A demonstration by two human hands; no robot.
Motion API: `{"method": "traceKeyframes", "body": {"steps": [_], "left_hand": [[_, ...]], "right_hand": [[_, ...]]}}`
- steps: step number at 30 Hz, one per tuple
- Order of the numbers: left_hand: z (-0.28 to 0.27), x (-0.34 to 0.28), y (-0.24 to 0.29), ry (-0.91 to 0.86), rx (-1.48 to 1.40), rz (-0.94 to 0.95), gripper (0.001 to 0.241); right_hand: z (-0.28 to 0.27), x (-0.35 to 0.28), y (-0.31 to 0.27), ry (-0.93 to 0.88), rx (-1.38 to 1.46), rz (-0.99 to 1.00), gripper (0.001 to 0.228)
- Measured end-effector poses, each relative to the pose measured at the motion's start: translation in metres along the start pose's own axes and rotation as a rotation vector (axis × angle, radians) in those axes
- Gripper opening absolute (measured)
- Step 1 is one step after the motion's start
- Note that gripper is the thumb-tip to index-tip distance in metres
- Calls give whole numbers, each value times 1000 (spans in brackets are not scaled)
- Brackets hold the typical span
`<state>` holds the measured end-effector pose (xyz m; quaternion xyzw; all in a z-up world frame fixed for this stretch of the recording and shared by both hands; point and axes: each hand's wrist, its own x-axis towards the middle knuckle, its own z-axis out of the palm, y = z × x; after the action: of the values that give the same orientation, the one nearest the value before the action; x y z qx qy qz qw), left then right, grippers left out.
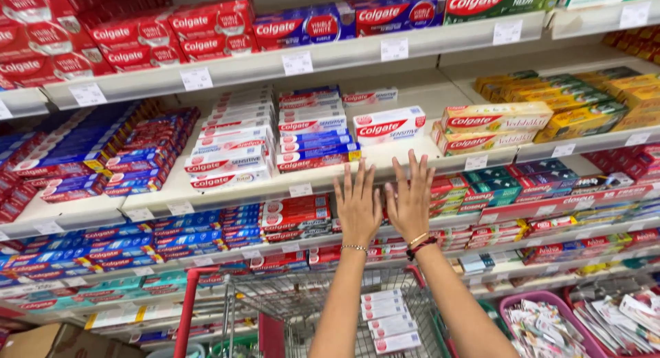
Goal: Checking and organizing boxes of toothpaste on shelves and placing selections into a shopping cart in a retail environment.
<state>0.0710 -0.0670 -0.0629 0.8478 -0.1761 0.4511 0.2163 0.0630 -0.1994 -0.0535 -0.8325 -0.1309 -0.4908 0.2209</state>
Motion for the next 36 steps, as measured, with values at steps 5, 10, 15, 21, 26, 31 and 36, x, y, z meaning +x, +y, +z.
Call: {"method": "traceKeyframes", "body": {"steps": [5, 10, 15, 21, 26, 31, 36], "left_hand": [[-2, -62, -11, -112, -37, -59, 61], [12, -126, -23, -191, -49, -101, 61], [26, -187, -28, -380, -78, -210, 59], [58, -277, -37, -677, -219, -474, 66], [111, -403, -46, -1017, -347, -812, 70], [168, -491, -56, -1269, -470, -1188, 80], [207, -482, -61, -1219, -552, -1580, 86]], "right_hand": [[12, -62, -5, -99, 21, 36, 56], [25, -128, -2, -260, 35, 92, 58], [35, -194, 10, -462, 66, 178, 55], [61, -306, 58, -733, 213, 420, 49], [98, -481, 137, -990, 261, 712, 64], [126, -583, 197, -1131, 157, 770, 79], [142, -584, 214, -1301, 137, 1129, 90]]}}
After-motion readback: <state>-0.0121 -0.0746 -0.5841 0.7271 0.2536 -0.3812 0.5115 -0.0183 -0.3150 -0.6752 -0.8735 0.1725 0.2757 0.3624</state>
